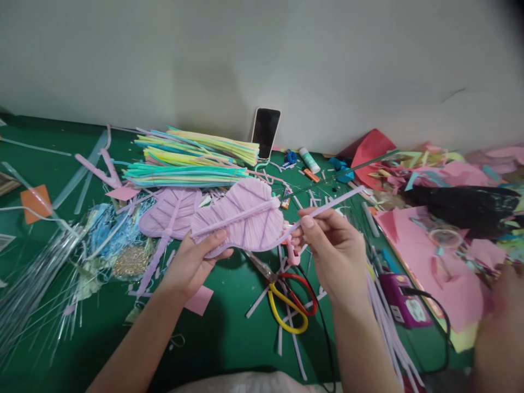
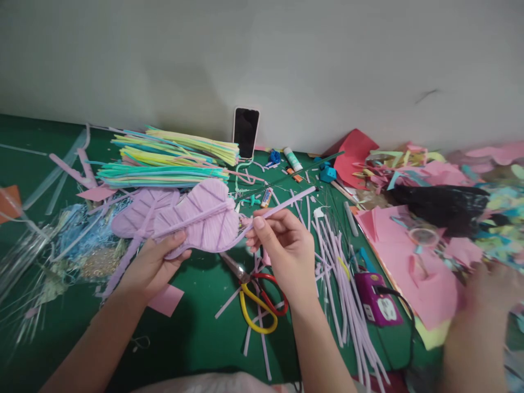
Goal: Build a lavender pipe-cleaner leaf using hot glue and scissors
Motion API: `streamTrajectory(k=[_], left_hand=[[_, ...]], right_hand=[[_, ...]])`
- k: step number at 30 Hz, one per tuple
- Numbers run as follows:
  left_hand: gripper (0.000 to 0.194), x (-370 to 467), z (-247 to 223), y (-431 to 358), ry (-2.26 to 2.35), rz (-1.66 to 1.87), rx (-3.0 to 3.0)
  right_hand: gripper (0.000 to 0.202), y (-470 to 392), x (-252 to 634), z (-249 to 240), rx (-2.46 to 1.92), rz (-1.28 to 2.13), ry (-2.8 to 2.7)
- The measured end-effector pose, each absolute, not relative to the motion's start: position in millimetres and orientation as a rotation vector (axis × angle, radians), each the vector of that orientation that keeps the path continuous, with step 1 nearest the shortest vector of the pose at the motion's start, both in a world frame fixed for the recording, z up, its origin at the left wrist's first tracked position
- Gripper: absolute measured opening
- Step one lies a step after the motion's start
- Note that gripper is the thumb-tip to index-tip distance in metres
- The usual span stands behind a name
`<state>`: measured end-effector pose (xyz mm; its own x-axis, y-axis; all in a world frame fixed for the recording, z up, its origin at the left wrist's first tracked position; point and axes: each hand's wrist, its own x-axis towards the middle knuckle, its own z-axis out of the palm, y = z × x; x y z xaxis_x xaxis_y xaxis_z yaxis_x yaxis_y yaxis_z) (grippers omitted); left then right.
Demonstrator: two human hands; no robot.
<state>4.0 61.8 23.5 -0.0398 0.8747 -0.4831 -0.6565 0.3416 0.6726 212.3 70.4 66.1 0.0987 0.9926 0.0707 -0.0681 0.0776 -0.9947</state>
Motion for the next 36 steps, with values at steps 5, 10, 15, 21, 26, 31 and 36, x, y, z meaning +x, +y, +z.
streamTrajectory(k=[5,10,15,21,26,31,36], left_hand=[[0.028,5,24,62,1.006,1.249,0.282],[0.026,5,24,62,1.007,1.236,0.287],[0.026,6,24,62,1.011,1.222,0.29],[0.028,6,22,62,1.025,1.23,0.304],[0.025,5,21,62,1.029,1.214,0.313],[0.023,5,22,61,1.028,1.215,0.324],[0.024,3,23,60,1.042,1.213,0.315]], right_hand=[[0.013,72,215,65,-1.188,1.033,-1.191],[0.01,72,215,69,-1.211,0.928,-1.282],[0.014,73,214,74,-1.247,0.87,-1.351],[0.024,74,212,74,-1.255,0.731,-1.372],[0.025,74,209,73,-1.279,0.712,-1.345],[0.019,73,210,73,-1.255,0.686,-1.416],[0.021,70,212,74,-1.207,0.723,-1.516]])
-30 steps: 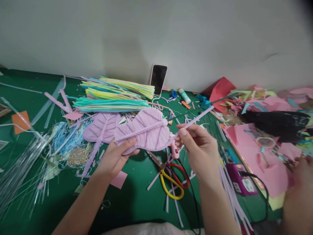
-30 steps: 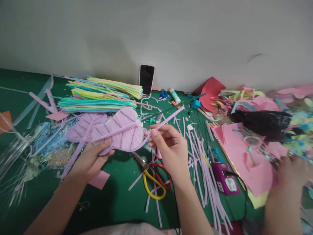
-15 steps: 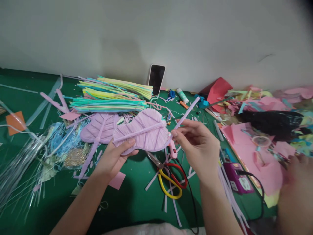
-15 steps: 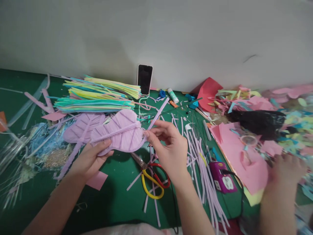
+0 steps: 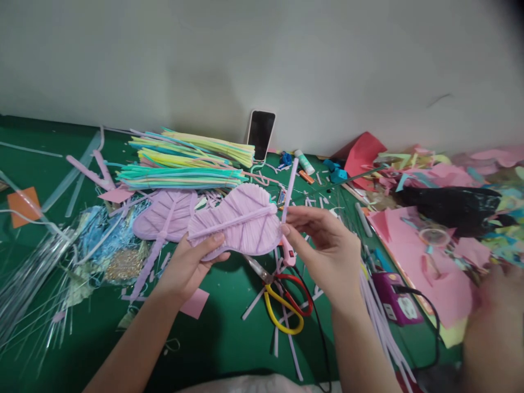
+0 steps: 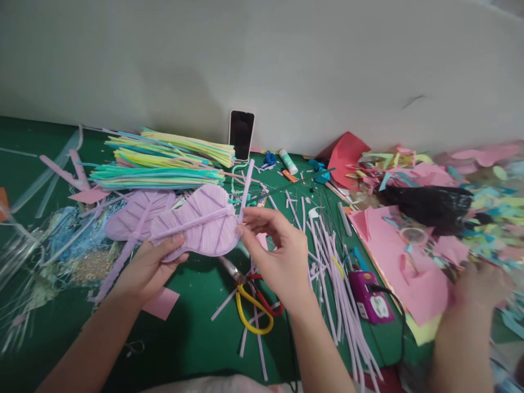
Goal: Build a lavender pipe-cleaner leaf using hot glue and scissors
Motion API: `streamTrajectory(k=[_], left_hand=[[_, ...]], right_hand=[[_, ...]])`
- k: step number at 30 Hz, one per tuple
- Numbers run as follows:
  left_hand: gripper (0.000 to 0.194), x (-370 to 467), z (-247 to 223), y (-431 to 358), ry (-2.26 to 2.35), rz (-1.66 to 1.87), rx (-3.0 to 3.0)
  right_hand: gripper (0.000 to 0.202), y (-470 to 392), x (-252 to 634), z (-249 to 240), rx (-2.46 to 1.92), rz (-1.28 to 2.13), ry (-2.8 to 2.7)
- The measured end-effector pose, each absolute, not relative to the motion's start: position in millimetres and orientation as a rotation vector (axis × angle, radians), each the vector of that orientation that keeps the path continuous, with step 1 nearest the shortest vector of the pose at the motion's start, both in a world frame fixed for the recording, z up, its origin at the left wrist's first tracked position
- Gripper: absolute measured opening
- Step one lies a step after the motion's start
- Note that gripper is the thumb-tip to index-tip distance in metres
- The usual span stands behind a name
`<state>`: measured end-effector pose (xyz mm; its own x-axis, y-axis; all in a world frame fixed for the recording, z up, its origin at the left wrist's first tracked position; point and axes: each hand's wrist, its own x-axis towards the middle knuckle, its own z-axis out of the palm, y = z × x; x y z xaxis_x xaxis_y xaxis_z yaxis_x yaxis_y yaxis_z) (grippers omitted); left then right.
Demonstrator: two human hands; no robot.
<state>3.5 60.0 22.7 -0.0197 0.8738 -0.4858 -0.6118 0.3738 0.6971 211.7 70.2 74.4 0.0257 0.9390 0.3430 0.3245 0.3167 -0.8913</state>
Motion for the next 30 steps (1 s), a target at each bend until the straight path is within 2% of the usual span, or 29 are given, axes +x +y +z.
streamTrajectory(k=[14,23,30], left_hand=[[0.022,5,25,61,1.036,1.212,0.276],[0.018,4,25,62,1.048,1.191,0.308],[0.023,4,26,62,1.06,1.194,0.308]], right_hand=[[0.033,70,221,68,-1.163,0.667,-1.718],[0.031,70,222,65,-1.184,0.689,-1.7],[0.028,72,223,64,-1.165,0.752,-1.679]])
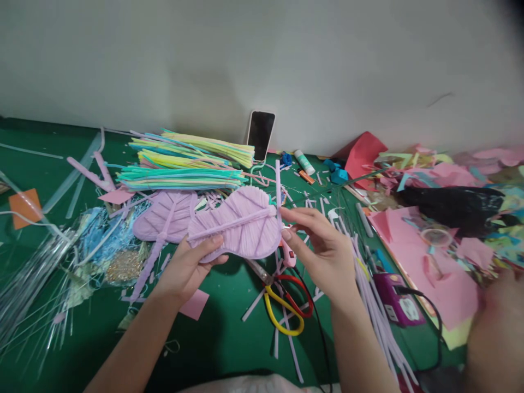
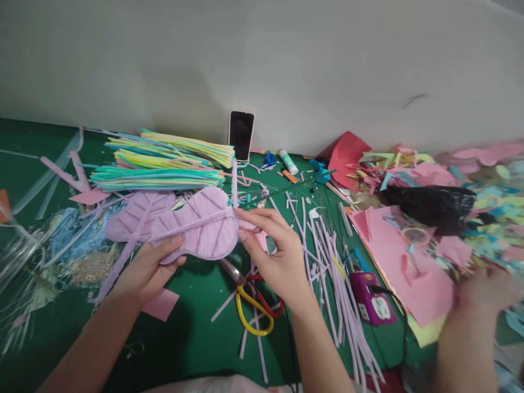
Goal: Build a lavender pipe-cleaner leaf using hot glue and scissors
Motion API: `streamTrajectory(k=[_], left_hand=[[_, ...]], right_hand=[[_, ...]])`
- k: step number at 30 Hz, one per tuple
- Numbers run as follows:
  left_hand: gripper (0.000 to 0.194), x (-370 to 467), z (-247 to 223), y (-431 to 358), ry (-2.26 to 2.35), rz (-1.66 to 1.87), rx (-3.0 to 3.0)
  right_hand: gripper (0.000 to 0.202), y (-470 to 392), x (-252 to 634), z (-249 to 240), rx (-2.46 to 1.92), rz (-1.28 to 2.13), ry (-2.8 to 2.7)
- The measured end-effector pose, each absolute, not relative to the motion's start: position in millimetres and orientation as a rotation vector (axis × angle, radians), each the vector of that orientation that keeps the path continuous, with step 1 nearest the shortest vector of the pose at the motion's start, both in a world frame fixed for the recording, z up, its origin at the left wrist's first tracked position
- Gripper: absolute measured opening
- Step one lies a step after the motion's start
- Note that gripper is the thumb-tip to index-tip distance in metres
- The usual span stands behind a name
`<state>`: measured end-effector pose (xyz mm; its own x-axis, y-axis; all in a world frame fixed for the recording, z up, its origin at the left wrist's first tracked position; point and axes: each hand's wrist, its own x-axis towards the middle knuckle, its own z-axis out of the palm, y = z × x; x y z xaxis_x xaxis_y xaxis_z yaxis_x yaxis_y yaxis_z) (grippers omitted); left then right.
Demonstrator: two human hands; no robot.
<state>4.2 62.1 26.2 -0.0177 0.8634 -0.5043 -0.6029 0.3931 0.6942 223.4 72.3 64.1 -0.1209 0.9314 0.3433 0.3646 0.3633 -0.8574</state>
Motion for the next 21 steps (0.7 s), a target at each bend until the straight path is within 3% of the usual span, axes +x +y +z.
streamTrajectory(k=[8,21], left_hand=[[0.03,3.3,25.3,61.0,1.051,1.186,0.32],[0.03,2.3,23.3,60.5,1.069,1.177,0.341]], right_hand=[[0.014,72.8,219.6,64.6,-1.143,0.737,-1.612],[0.013,71.0,221.0,67.3,-1.21,0.621,-1.691]])
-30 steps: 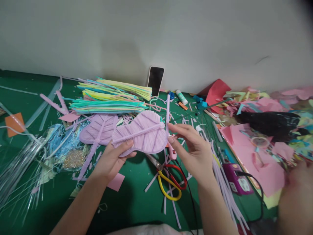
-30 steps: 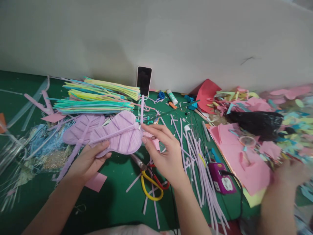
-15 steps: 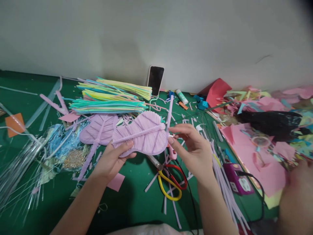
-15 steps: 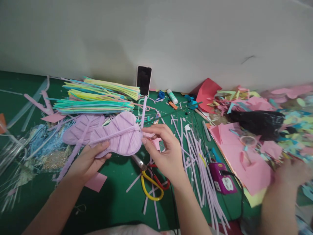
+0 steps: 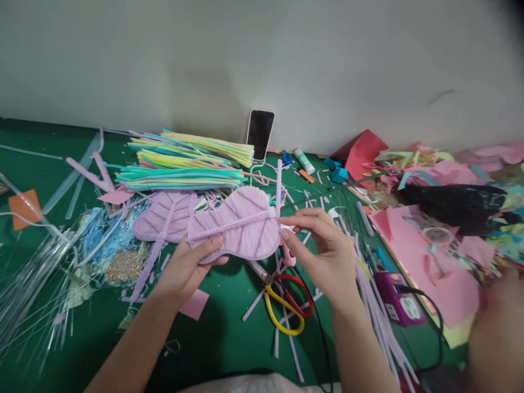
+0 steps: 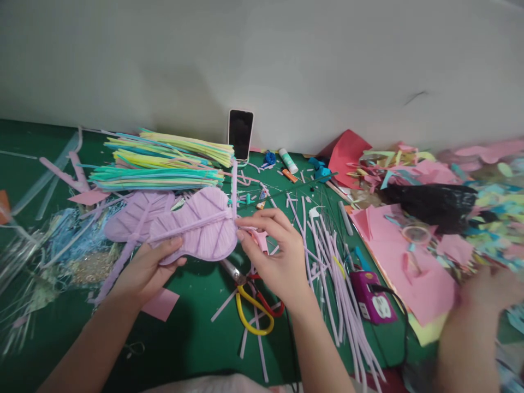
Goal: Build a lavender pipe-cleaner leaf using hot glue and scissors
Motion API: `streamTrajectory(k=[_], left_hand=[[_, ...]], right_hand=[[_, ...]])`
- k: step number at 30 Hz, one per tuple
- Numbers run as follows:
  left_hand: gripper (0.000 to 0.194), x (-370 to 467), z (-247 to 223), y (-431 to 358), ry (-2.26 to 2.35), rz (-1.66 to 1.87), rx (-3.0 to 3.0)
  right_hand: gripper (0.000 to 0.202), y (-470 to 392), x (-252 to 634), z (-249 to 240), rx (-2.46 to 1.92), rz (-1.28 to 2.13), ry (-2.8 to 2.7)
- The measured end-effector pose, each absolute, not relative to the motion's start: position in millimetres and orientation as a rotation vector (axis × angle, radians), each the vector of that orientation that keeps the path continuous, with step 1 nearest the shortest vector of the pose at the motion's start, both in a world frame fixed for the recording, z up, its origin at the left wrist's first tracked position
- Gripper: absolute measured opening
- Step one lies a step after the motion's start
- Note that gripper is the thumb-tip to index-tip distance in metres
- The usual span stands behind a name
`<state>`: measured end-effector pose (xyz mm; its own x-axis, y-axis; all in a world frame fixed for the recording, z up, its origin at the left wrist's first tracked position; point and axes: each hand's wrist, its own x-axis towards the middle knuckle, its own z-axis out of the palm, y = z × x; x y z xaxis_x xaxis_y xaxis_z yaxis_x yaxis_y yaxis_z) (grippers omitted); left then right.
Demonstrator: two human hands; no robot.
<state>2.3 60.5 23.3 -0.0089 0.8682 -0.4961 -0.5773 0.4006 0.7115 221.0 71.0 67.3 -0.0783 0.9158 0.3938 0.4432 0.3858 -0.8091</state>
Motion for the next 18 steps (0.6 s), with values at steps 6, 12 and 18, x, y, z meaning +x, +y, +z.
streamTrajectory(k=[6,12,18], left_hand=[[0.029,1.2,21.3,60.3,1.056,1.165,0.357],[0.03,0.0,23.1,61.0,1.05,1.161,0.365],[0.03,0.4,24.9,62.0,1.075,1.171,0.346]], right_hand=[[0.016,71.5,223.5,68.6,-1.187,0.645,-1.723],[0.015,70.9,223.8,69.7,-1.19,0.676,-1.726],[0.018,70.7,222.7,71.7,-1.172,0.672,-1.737]])
